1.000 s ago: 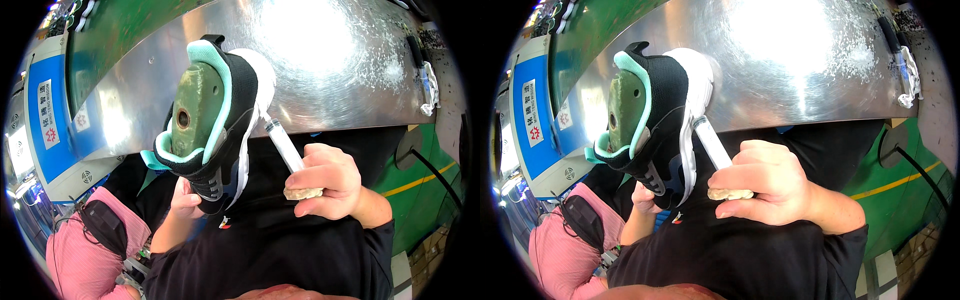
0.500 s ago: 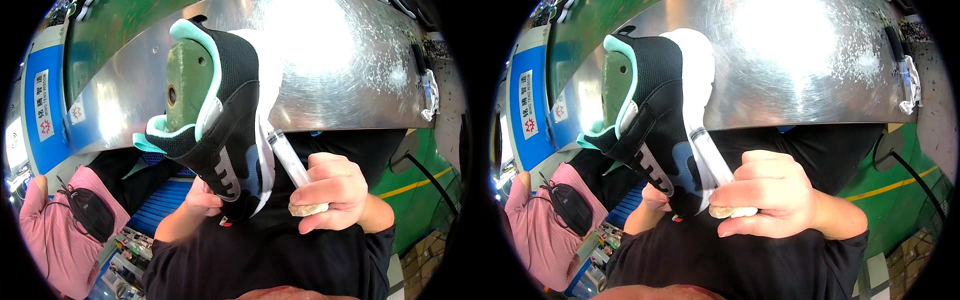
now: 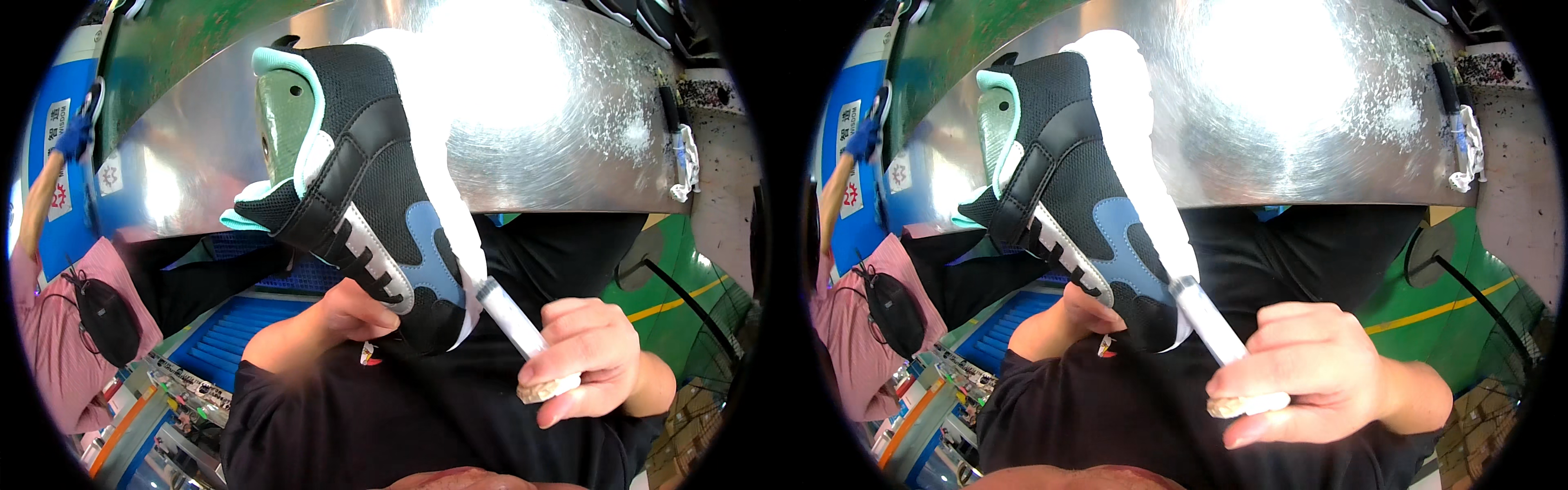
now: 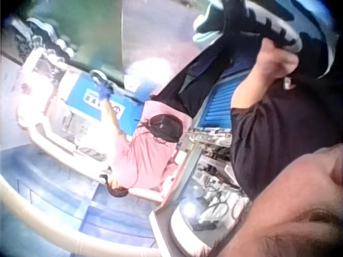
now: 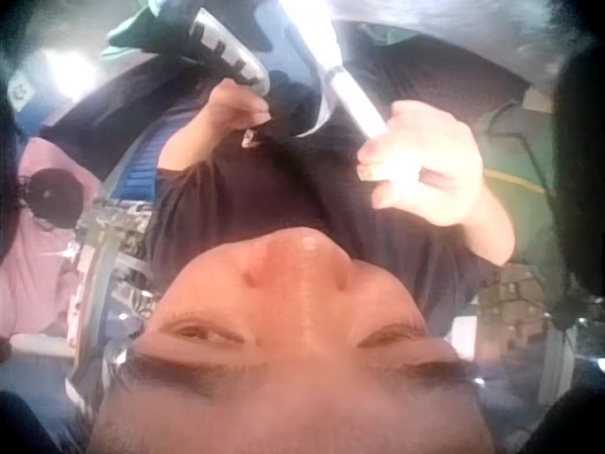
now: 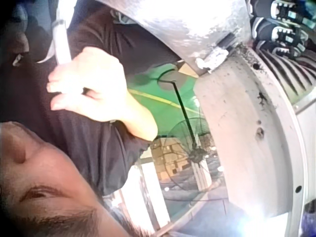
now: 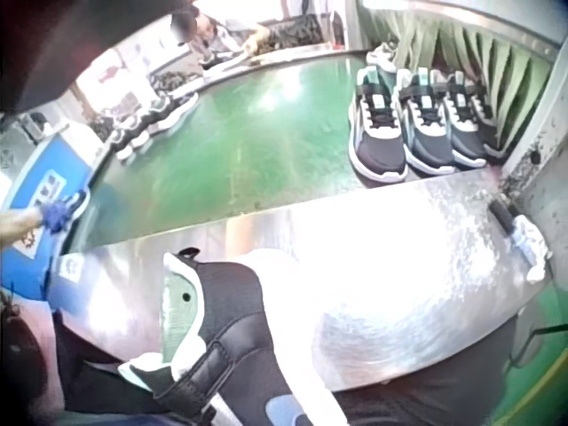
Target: The person injects a clear liquid into the seams of multiple sneakers using a syringe. They handle each shoe one at a time, rotate it to access different seam areas, and place it back on the table after injection. The person refills the syringe from a white bottle and wipes the syringe tip with a tissue during the process.
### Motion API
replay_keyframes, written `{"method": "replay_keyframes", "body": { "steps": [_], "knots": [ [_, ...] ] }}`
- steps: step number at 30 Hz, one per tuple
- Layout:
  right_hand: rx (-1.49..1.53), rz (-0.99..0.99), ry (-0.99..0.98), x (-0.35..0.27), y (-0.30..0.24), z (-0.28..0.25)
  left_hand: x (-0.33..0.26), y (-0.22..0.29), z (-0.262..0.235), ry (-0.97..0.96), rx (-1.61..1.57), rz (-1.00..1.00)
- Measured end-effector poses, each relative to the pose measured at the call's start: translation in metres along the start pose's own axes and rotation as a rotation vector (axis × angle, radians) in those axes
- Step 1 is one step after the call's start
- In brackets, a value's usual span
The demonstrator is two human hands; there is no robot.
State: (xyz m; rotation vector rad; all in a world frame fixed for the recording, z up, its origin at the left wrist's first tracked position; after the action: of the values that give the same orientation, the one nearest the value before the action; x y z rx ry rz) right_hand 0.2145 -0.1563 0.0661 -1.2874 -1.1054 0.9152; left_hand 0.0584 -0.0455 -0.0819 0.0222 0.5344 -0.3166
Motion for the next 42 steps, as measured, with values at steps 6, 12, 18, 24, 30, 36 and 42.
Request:
{"method": "replay_keyframes", "body": {
  "steps": [6, 12, 18, 24, 30, 36, 42],
  "knots": [
    [-0.069, 0.084, -0.006, -0.023, -0.025, -0.006, 0.021, -0.014, 0.027, -0.118, -0.079, -0.151],
    [-0.195, 0.102, 0.064, -0.044, -0.049, -0.018, 0.058, -0.020, 0.059, -0.242, -0.050, -0.143],
    [-0.378, 0.058, 0.175, -0.064, -0.060, -0.024, 0.087, -0.017, 0.091, -0.410, -0.028, -0.090],
    [-0.534, -0.026, 0.247, -0.066, -0.057, -0.020, 0.104, -0.018, 0.095, -0.368, 0.026, -0.063],
    [-0.838, -0.095, 0.266, -0.058, -0.053, -0.005, 0.109, -0.015, 0.115, -0.402, -0.022, -0.030],
    [-1.107, -0.182, 0.262, -0.054, -0.048, 0.004, 0.112, -0.015, 0.117, -0.394, 0.002, 0.007],
    [-1.178, -0.205, 0.274, -0.051, -0.042, 0.007, 0.109, -0.016, 0.124, -0.349, 0.053, 0.011]
  ]
}}
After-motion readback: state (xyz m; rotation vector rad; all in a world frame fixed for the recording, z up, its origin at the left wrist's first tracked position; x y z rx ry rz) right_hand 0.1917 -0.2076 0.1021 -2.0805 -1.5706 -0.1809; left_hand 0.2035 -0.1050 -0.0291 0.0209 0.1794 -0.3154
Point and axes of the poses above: each hand's wrist, its own x-axis towards the middle knuckle, its own z-axis out of the palm, y = z × x, the point moved 8 cm from there along x, towards the middle knuckle, and after that the axes turned 11 degrees about -x, right-handed, at the moved point
